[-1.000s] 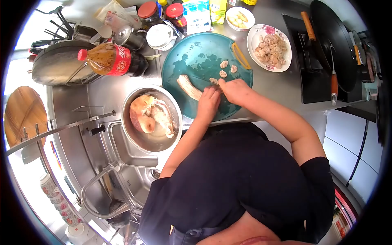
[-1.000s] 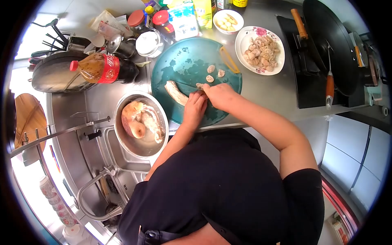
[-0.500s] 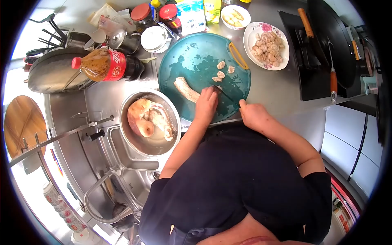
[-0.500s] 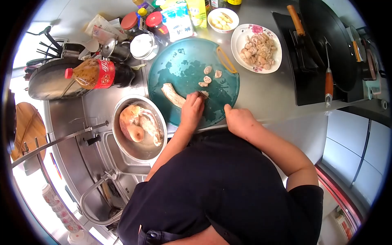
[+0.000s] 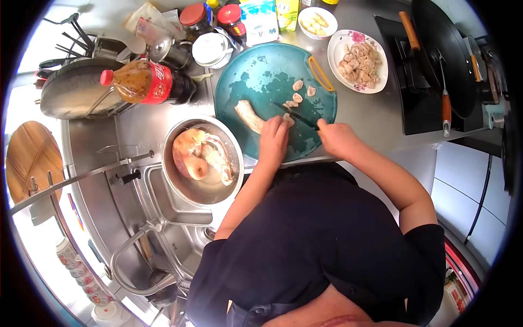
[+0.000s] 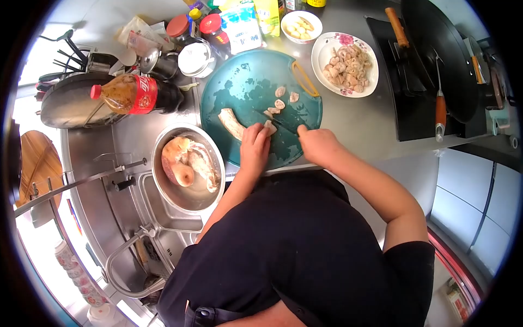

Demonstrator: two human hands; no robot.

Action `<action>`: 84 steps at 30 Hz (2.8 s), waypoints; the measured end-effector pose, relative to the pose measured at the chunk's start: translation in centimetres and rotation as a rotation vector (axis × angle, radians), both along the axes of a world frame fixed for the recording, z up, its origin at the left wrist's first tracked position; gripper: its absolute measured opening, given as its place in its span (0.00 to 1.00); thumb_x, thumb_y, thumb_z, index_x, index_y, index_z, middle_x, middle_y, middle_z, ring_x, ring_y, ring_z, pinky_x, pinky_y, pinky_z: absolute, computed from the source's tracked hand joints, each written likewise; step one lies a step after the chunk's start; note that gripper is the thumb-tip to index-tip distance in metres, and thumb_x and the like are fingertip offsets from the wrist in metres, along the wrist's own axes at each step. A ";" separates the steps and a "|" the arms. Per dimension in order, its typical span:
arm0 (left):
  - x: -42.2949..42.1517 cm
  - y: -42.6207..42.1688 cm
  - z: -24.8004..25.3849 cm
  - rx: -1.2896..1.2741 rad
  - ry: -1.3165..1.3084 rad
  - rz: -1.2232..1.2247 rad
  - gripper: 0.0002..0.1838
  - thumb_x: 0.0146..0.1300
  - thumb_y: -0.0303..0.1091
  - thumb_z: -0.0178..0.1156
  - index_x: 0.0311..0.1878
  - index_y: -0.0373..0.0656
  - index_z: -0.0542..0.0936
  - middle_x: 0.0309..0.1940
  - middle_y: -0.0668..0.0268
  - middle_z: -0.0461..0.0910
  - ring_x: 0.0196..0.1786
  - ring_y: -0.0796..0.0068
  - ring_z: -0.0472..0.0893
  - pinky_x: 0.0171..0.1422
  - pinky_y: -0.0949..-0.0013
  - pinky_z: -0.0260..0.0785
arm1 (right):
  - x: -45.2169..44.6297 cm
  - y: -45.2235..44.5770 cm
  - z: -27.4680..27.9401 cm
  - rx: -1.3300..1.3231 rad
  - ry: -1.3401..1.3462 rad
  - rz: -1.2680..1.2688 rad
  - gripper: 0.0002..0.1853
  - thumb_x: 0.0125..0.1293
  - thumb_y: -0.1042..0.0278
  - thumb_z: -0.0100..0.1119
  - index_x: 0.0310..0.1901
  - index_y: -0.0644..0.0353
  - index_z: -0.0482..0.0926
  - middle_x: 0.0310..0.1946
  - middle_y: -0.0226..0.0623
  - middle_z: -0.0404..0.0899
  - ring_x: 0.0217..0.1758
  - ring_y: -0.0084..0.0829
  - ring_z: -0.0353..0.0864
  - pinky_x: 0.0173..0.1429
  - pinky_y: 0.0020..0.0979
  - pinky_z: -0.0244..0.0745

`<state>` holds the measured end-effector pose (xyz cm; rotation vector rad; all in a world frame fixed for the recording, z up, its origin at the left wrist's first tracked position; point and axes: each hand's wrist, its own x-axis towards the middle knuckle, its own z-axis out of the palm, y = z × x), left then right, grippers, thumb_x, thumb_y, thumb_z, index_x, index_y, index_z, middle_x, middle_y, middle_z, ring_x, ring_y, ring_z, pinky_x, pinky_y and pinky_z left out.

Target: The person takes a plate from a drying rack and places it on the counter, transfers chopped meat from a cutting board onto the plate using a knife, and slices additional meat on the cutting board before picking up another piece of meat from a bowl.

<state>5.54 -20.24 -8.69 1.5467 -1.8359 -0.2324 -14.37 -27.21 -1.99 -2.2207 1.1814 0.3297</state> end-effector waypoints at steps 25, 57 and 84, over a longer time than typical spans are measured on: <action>0.3 -1.1 0.9 0.076 0.052 0.087 0.21 0.51 0.18 0.62 0.51 0.41 0.79 0.46 0.58 0.78 0.46 0.53 0.78 0.50 0.58 0.74 | -0.7 -1.6 -0.2 -0.143 -0.145 -0.056 0.11 0.70 0.64 0.53 0.41 0.64 0.68 0.23 0.49 0.81 0.30 0.54 0.82 0.37 0.49 0.77; 0.9 -0.2 0.8 0.099 -0.031 0.004 0.14 0.53 0.19 0.62 0.45 0.41 0.79 0.46 0.61 0.78 0.48 0.55 0.78 0.50 0.58 0.74 | -0.7 0.1 3.6 0.008 0.117 0.208 0.12 0.55 0.80 0.55 0.42 0.66 0.69 0.25 0.50 0.82 0.33 0.49 0.85 0.37 0.45 0.78; -0.1 -1.4 1.1 0.019 0.088 0.196 0.18 0.51 0.20 0.65 0.47 0.42 0.80 0.45 0.55 0.77 0.44 0.51 0.80 0.46 0.58 0.75 | -2.9 0.2 -0.4 -0.145 -0.156 -0.072 0.09 0.70 0.67 0.51 0.42 0.65 0.67 0.21 0.50 0.80 0.28 0.53 0.82 0.35 0.50 0.77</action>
